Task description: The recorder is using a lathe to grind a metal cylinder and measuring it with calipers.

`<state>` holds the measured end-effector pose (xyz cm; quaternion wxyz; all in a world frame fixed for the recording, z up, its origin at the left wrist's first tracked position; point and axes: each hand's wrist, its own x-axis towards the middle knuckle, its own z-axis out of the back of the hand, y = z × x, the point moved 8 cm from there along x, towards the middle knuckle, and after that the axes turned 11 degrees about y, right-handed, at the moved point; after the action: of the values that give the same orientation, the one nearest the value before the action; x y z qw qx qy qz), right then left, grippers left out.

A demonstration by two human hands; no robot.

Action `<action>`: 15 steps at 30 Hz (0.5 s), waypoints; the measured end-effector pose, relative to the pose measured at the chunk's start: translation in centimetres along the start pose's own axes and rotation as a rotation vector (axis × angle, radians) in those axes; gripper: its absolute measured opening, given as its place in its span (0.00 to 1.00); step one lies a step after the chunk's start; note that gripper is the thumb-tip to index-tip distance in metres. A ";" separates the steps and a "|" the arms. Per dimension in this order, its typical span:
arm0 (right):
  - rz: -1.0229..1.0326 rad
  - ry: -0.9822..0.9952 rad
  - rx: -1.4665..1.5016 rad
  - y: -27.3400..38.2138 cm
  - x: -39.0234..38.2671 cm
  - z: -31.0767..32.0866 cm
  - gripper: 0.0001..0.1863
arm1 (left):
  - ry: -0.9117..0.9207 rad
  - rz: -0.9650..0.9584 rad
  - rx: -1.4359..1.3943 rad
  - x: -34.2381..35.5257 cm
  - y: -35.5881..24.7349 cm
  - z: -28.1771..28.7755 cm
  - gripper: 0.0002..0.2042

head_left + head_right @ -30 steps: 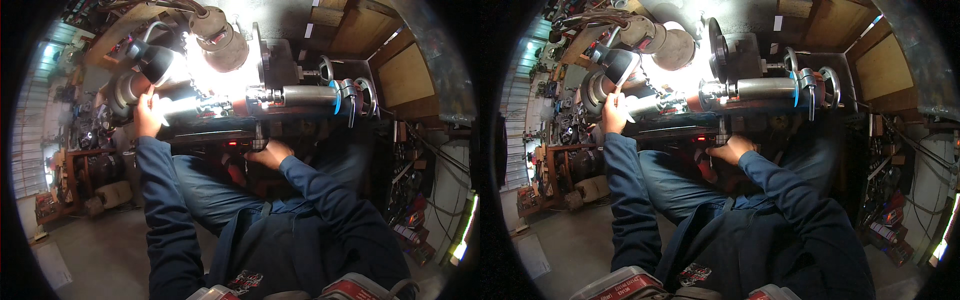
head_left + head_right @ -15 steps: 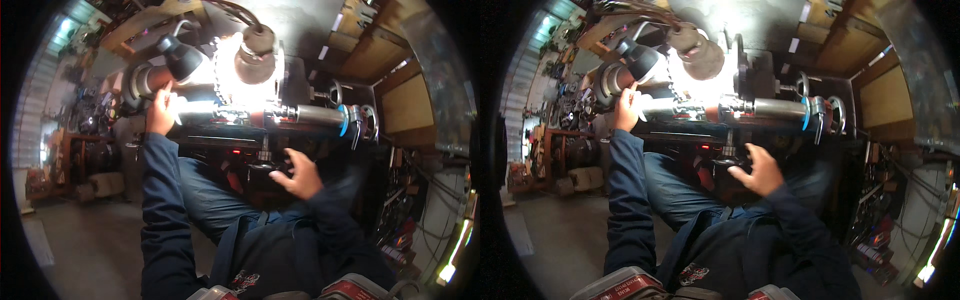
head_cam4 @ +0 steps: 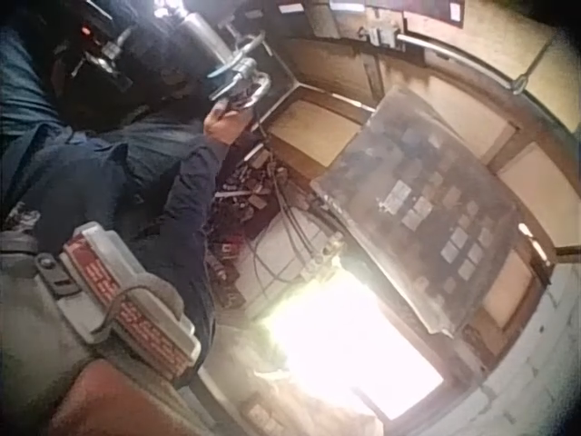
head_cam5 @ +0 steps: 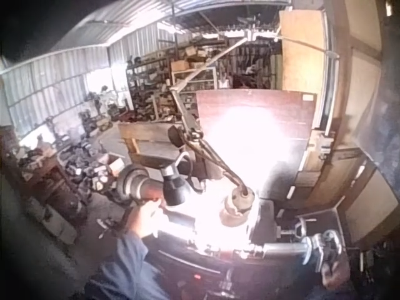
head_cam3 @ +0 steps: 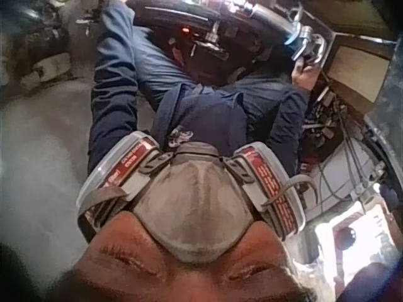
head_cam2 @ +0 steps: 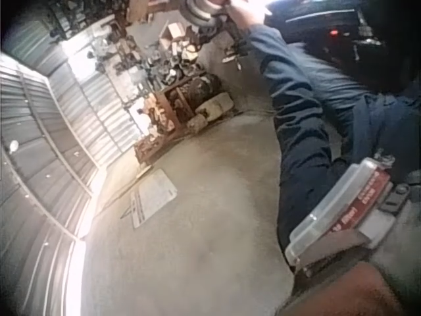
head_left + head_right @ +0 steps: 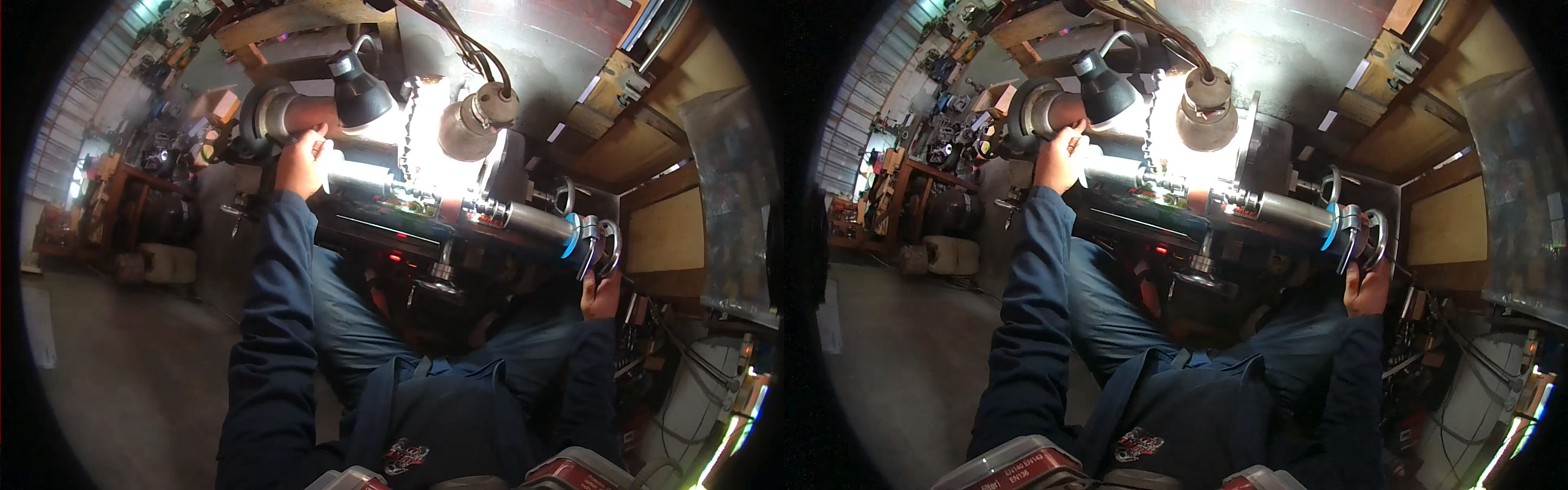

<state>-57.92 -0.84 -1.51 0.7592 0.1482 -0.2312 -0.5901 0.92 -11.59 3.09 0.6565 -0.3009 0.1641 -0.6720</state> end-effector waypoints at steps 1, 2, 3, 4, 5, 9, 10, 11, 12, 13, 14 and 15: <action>0.006 0.001 0.003 -0.3 -0.1 -0.4 0.24 | -0.008 -0.030 0.004 0.0 0.0 0.0 0.14; 0.002 -0.062 -0.083 -1.0 -0.5 -0.9 0.25 | -0.006 -0.020 0.019 0.0 0.2 0.0 0.13; -0.008 -0.128 -0.172 -1.8 -1.1 -1.3 0.27 | -0.006 -0.022 0.018 0.1 0.3 -0.2 0.13; 0.069 -0.220 -0.275 -1.5 -1.5 -1.6 0.29 | -0.017 -0.032 0.027 0.2 0.4 -0.2 0.13; 0.069 -0.220 -0.276 -2.0 -1.6 -2.2 0.29 | -0.027 -0.043 0.036 0.2 0.5 -0.2 0.13; 0.086 -0.284 -0.413 -2.0 -1.9 -2.7 0.29 | -0.032 -0.059 0.051 0.0 -0.1 0.1 0.13; 0.089 -0.289 -0.440 -2.1 -1.9 -2.8 0.29 | -0.014 -0.015 0.054 0.0 -0.3 0.1 0.12; 0.086 -0.289 -0.440 -2.4 -2.0 -2.8 0.29 | 0.005 0.029 0.057 0.0 -0.3 0.0 0.12; 0.100 -0.264 -0.461 -2.6 -1.9 -3.0 0.30 | 0.007 0.028 0.059 0.0 -0.2 0.0 0.12; 0.112 -0.238 -0.481 -2.7 -1.9 -3.3 0.31 | 0.032 0.006 0.005 0.0 0.0 -0.2 0.13; 0.107 -0.238 -0.479 -2.8 -2.1 -3.4 0.31 | 0.058 -0.016 -0.048 -0.1 0.2 -0.4 0.13; 0.101 -0.305 -0.451 -2.4 -2.2 -3.0 0.30 | 0.057 -0.021 -0.050 -0.2 0.8 -0.4 0.13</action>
<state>-58.77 0.48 -5.62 0.7578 -0.1268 -0.2127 -0.6037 1.23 -11.52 2.25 0.6367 -0.2997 0.1964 -0.6828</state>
